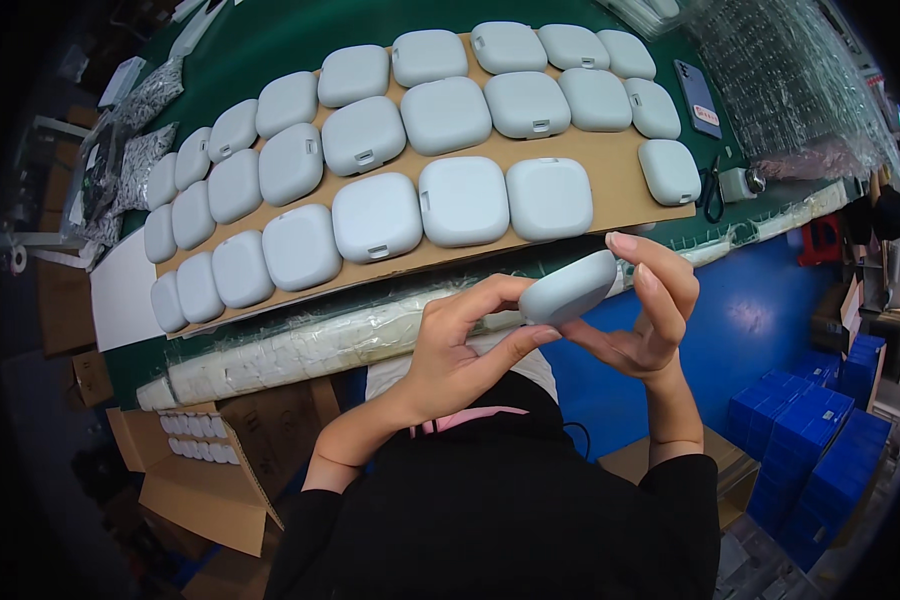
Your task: The recorder is unpacking small white electronic cases from a cardboard box, inspecting each one individually, and arranging them in neat rows on a workbench.
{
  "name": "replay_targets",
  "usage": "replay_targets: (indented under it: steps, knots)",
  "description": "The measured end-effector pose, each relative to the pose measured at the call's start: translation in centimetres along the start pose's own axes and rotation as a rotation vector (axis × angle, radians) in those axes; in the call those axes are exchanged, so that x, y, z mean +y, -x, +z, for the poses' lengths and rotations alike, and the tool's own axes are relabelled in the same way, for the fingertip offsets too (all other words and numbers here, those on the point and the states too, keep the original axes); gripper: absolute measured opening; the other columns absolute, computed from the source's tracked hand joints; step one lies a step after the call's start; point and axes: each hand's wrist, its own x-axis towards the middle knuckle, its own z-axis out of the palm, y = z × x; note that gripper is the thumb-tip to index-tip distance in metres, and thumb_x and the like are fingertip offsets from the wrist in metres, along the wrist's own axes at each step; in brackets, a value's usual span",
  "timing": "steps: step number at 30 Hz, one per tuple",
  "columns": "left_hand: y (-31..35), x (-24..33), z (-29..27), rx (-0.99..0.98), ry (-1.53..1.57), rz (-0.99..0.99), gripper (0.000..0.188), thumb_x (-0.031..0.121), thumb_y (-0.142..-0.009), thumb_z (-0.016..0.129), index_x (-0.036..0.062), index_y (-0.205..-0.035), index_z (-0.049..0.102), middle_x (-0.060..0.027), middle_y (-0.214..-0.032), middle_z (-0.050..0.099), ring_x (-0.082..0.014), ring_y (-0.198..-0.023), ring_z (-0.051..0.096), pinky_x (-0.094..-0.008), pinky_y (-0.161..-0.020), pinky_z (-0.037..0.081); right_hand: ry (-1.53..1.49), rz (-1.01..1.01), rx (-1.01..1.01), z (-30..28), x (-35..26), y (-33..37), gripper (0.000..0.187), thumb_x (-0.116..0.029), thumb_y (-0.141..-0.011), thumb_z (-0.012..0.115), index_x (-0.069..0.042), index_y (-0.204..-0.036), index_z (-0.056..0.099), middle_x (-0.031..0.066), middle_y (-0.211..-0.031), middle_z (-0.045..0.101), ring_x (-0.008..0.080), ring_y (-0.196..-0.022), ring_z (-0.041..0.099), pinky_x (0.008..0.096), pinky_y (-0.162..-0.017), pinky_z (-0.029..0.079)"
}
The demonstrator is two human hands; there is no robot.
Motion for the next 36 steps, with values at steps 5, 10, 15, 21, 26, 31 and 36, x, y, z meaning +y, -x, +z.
replay_targets:
  steps: [5, 10, 15, 21, 26, 31, 36]
  knots:
    - [0.5, -1.3, -0.2, -0.046, 0.143, 0.023, 0.034, 0.005, -0.09, 0.064, -0.0005, -0.122, 0.055, -0.0116, -0.118, 0.063, -0.0149, -0.095, 0.06, -0.026, -0.084, 0.047, -0.069, 0.075, 0.0, 0.0, -0.2, 0.3, 0.089, -0.016, -0.064, 0.089, -0.011, -0.137, 0.038, 0.0134, -0.133, 0.05, 0.0241, -0.111, 0.058, 0.0363, -0.094, 0.052]
    - [1.4, -1.9, -0.8, -0.062, 0.61, -0.221, 0.043, 0.006, -0.094, 0.059, 0.0001, -0.134, 0.046, -0.0143, -0.128, 0.057, -0.018, -0.105, 0.059, -0.0299, -0.093, 0.047, -0.114, 0.141, -0.067, -0.1, -0.8, 0.1, 0.103, -0.029, -0.057, 0.093, -0.014, -0.139, 0.034, 0.0147, -0.13, 0.051, 0.0256, -0.107, 0.061, 0.0385, -0.095, 0.054]
    - [1.6, -2.0, -0.9, -0.093, 0.874, -0.391, 0.05, 0.011, -0.098, 0.055, 0.0008, -0.143, 0.035, -0.0161, -0.132, 0.054, -0.0225, -0.114, 0.059, -0.0345, -0.097, 0.048, -0.195, 0.165, -0.046, 0.1, -1.5, -0.5, 0.11, -0.034, -0.05, 0.095, -0.012, -0.14, 0.035, 0.0144, -0.129, 0.052, 0.0258, -0.108, 0.06, 0.0393, -0.096, 0.054]
    - [1.9, -2.4, -0.8, -0.127, 1.007, -0.425, 0.052, 0.016, -0.099, 0.053, -0.0023, -0.143, 0.033, -0.0185, -0.132, 0.053, -0.0267, -0.119, 0.057, -0.0384, -0.099, 0.05, -0.38, 0.169, -0.012, 0.4, -2.3, -1.4, 0.102, -0.02, -0.055, 0.093, -0.006, -0.139, 0.038, 0.0178, -0.133, 0.05, 0.0298, -0.115, 0.058, 0.0401, -0.101, 0.051]
    - [1.6, -1.6, -0.2, -0.139, 1.07, -0.449, 0.052, 0.018, -0.099, 0.054, -0.0055, -0.142, 0.033, -0.0204, -0.132, 0.053, -0.0264, -0.115, 0.06, -0.0371, -0.096, 0.052, -0.418, 0.243, -0.038, 0.4, -2.5, -1.7, 0.098, -0.028, -0.054, 0.092, -0.005, -0.137, 0.045, 0.0173, -0.132, 0.053, 0.0292, -0.114, 0.058, 0.0403, -0.099, 0.05]
    - [1.7, -1.4, -0.2, -0.125, 1.071, -0.443, 0.051, 0.017, -0.099, 0.053, -0.0077, -0.139, 0.035, -0.022, -0.127, 0.056, -0.0253, -0.108, 0.064, -0.036, -0.092, 0.054, -0.266, 0.157, -0.244, -0.3, -1.7, -1.0, 0.102, -0.052, -0.05, 0.088, -0.005, -0.132, 0.051, 0.0167, -0.129, 0.057, 0.0286, -0.11, 0.059, 0.0403, -0.095, 0.049]
    - [2.1, -1.6, -0.8, -0.057, 1.159, -0.377, 0.044, 0.014, -0.1, 0.051, -0.0088, -0.136, 0.04, -0.0226, -0.122, 0.06, -0.0254, -0.103, 0.066, -0.0328, -0.086, 0.056, -0.45, 0.382, -0.21, -0.3, -2.2, -0.5, 0.082, -0.033, -0.058, 0.089, -0.004, -0.128, 0.057, 0.0145, -0.125, 0.061, 0.0275, -0.114, 0.057, 0.0387, -0.099, 0.046]
